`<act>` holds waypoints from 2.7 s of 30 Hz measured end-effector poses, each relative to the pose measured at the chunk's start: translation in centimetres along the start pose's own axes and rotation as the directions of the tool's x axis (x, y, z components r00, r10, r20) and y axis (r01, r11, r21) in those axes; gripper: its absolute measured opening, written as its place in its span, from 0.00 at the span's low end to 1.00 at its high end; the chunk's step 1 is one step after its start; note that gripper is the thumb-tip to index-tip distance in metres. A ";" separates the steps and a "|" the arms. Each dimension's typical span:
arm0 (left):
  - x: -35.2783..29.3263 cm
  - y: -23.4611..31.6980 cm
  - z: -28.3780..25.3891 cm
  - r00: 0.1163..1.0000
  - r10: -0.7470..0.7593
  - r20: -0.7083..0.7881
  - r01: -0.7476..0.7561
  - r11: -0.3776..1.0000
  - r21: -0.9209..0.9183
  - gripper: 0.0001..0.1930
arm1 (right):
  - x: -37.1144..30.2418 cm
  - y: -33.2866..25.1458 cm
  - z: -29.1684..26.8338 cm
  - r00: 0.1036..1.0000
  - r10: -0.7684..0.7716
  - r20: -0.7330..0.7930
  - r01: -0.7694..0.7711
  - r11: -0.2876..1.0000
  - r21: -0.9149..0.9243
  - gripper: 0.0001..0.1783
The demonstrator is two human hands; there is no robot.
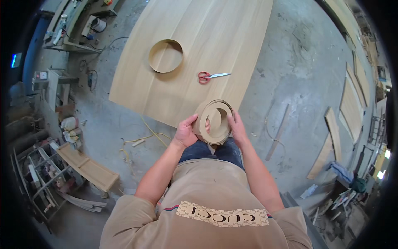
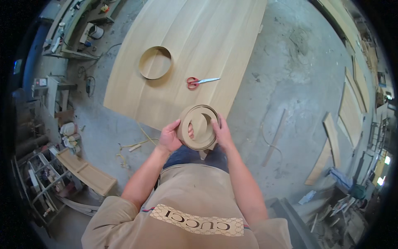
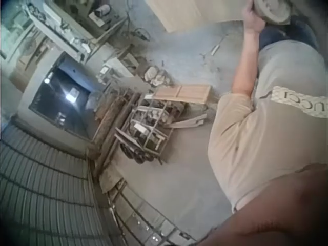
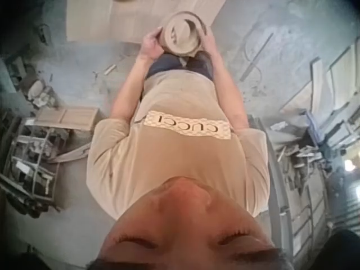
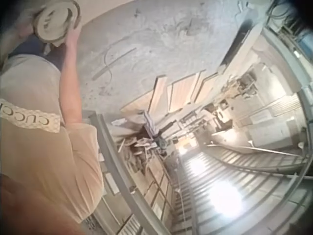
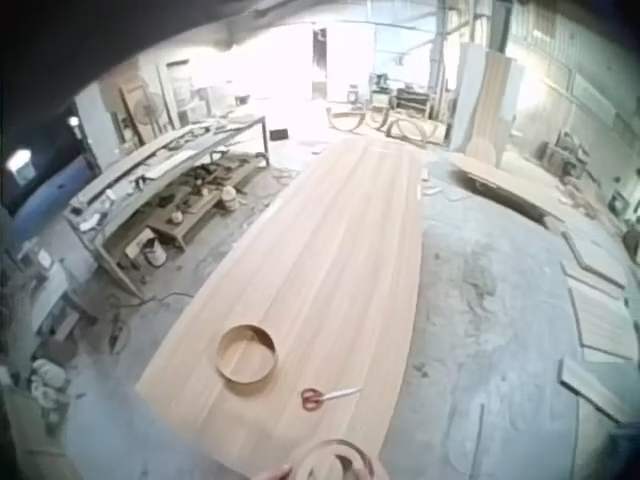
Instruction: Applying veneer strips to a curved wooden panel and preparing to use a spray gun for finishing.
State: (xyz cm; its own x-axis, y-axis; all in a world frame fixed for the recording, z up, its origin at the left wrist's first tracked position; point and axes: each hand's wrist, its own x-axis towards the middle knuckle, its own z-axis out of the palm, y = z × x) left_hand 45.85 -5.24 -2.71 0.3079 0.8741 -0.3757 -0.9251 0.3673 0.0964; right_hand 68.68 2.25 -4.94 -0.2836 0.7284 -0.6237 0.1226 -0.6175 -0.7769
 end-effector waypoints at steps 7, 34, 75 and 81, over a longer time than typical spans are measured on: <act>1.5 -3.9 -2.3 0.946 0.259 -0.194 -0.112 0.824 0.555 0.22 | 1.6 -0.5 -2.8 0.951 0.262 0.162 -0.255 0.965 -0.063 0.37; 11.7 -19.6 -4.0 0.420 0.903 0.096 0.692 -0.387 0.609 0.27 | 13.2 -6.6 -27.2 0.853 0.181 0.489 0.288 0.618 -0.731 0.22; 14.5 -33.6 -8.0 0.024 0.093 -0.995 -0.892 0.451 0.021 0.26 | 19.8 -7.3 -4.3 0.556 0.201 0.807 0.830 -0.187 -0.525 0.38; 14.5 -31.5 -10.1 0.150 0.188 -0.971 -0.974 0.195 -0.113 0.21 | 23.5 -7.8 -8.0 0.581 0.054 0.812 0.805 -0.185 -0.563 0.35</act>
State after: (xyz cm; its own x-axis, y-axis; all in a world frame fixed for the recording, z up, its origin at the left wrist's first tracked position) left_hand 77.20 -7.34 -20.50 -0.3437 -0.1084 -0.9328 -0.5052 -0.8160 0.2810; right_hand 68.68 26.61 -14.24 -0.9306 0.1483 -0.3347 0.2846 0.8681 -0.4067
